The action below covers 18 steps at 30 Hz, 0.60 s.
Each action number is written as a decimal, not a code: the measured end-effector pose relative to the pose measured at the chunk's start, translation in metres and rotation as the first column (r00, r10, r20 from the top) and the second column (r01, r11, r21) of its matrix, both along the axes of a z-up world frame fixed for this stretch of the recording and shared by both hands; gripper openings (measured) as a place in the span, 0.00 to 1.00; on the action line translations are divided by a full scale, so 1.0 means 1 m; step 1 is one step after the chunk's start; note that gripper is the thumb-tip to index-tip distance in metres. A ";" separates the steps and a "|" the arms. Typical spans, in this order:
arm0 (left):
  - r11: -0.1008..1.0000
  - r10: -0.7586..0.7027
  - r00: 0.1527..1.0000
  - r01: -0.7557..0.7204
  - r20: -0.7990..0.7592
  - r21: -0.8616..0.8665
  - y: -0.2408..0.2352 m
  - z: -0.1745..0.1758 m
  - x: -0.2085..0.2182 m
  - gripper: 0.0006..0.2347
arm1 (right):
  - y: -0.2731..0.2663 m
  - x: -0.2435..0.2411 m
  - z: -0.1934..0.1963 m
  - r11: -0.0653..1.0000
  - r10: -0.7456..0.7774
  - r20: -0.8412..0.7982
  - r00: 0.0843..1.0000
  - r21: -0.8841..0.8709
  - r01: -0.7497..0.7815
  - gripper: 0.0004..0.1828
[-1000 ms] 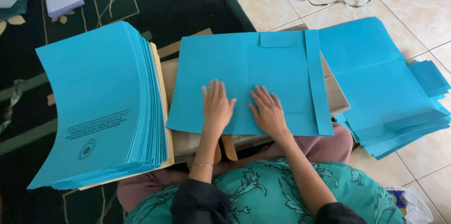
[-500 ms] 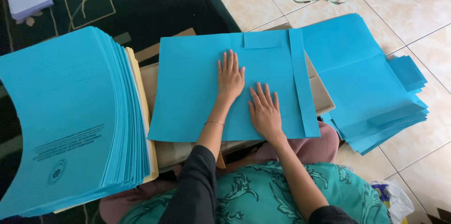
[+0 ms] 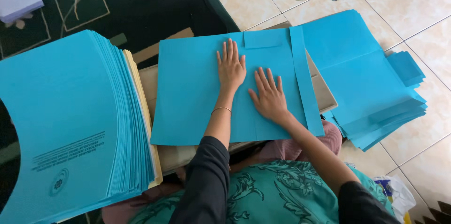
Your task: The person sits on the floor and repeatedly folds blue paper sheets in half using both hands. They smooth the creases and place the folded sheets onto a stack on the right side of the frame.
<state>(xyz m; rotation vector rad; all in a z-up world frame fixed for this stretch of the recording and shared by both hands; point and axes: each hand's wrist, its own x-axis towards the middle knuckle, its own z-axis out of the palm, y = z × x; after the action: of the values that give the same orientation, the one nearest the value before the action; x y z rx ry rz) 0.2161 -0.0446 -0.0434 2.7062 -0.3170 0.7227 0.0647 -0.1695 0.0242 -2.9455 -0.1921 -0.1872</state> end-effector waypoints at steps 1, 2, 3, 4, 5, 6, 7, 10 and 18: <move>1.000 0.002 1.000 -0.002 -0.004 -0.004 -0.001 -0.003 -0.001 0.25 | -0.003 0.010 -0.002 1.000 0.002 -0.004 1.000 -0.004 -0.002 0.37; 1.000 0.005 1.000 -0.005 -0.003 0.000 -0.001 -0.004 0.000 0.25 | -0.005 0.024 -0.004 1.000 -0.015 -0.005 1.000 0.013 0.015 0.37; 1.000 0.007 1.000 -0.007 -0.002 0.004 -0.001 -0.004 0.001 0.25 | -0.007 0.038 -0.005 0.999 -0.032 -0.007 0.999 0.030 0.032 0.37; 1.000 0.014 1.000 -0.014 -0.002 0.002 -0.001 -0.002 0.000 0.25 | -0.007 0.046 -0.004 0.999 -0.025 -0.006 1.000 0.027 0.025 0.37; 1.000 0.016 1.000 -0.016 -0.008 0.000 -0.001 -0.001 -0.001 0.26 | -0.006 0.054 -0.003 0.998 -0.044 0.001 0.999 0.040 0.044 0.37; 1.000 0.015 1.000 -0.015 -0.013 -0.001 -0.001 0.001 -0.002 0.26 | -0.006 0.061 -0.002 0.996 -0.067 0.008 0.998 0.053 0.066 0.37; 1.000 0.019 1.000 -0.019 -0.014 -0.003 -0.001 -0.001 -0.002 0.26 | -0.006 0.065 -0.004 0.997 -0.063 0.007 0.998 0.051 0.063 0.37; 1.000 0.002 0.997 -0.002 -0.076 0.002 -0.002 -0.005 0.000 0.26 | -0.005 0.073 -0.003 0.995 -0.068 0.035 0.997 0.080 0.065 0.39; 0.999 -0.026 0.992 0.023 -0.127 -0.028 0.000 0.004 -0.005 0.25 | -0.004 0.111 0.017 0.989 -0.044 0.156 0.987 0.150 0.020 0.43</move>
<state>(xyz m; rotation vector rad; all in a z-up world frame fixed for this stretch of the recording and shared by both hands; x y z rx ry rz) 0.2108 -0.0442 -0.0391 2.7032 -0.3069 0.5407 0.1752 -0.1733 0.0412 -2.7872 -0.1462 -0.4234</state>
